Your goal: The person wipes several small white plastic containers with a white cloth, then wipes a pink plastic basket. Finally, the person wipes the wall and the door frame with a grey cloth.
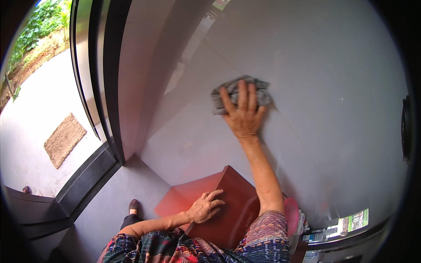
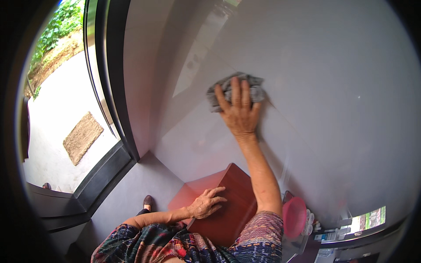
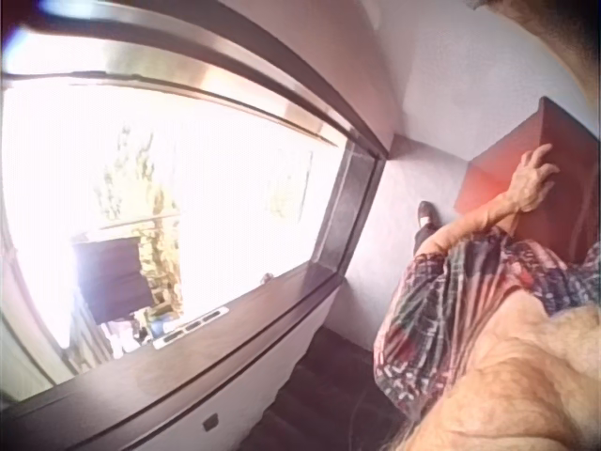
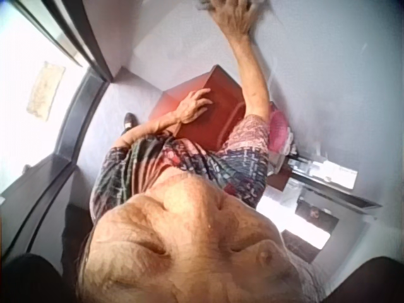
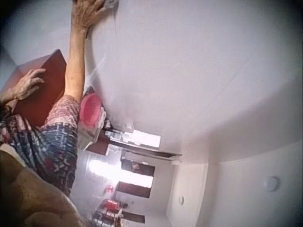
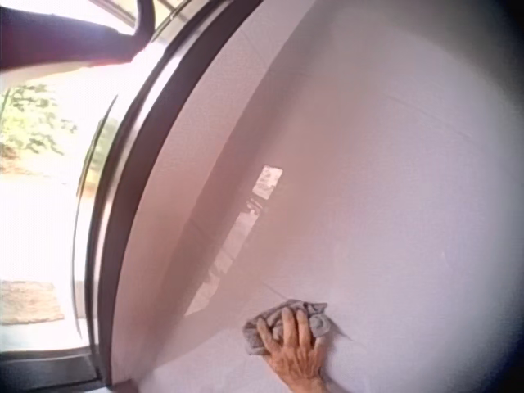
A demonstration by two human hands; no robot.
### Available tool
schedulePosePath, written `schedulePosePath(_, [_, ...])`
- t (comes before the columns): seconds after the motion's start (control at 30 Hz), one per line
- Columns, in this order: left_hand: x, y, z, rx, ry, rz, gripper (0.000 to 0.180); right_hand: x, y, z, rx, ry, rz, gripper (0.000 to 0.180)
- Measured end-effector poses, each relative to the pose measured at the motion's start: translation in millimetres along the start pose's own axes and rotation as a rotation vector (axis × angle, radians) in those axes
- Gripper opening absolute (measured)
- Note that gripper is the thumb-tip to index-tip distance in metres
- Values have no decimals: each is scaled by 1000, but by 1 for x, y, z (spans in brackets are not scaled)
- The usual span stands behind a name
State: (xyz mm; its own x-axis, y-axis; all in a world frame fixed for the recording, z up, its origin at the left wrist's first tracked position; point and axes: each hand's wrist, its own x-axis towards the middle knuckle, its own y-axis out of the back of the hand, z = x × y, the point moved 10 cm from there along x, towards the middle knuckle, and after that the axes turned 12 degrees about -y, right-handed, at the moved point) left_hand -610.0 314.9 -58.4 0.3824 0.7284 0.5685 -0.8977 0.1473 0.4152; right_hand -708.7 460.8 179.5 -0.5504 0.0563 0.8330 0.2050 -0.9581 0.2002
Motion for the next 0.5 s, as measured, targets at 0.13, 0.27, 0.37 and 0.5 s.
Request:
schedulePosePath(0.13, [-2,-3,-1,-12,24,-16,34,-24,37,68,-145,-40,2,55])
schedulePosePath(0.27, [-2,-4,-3,-36,46,-41,34,-64,67,125,-231,-34,-92,49])
schedulePosePath(0.37, [-3,-6,-2,-27,-7,-4,36,-78,82,144,-239,-12,-207,56])
schedulePosePath(0.5, [-10,22,14,120,10,187,43,-67,85,134,-192,-88,-194,64])
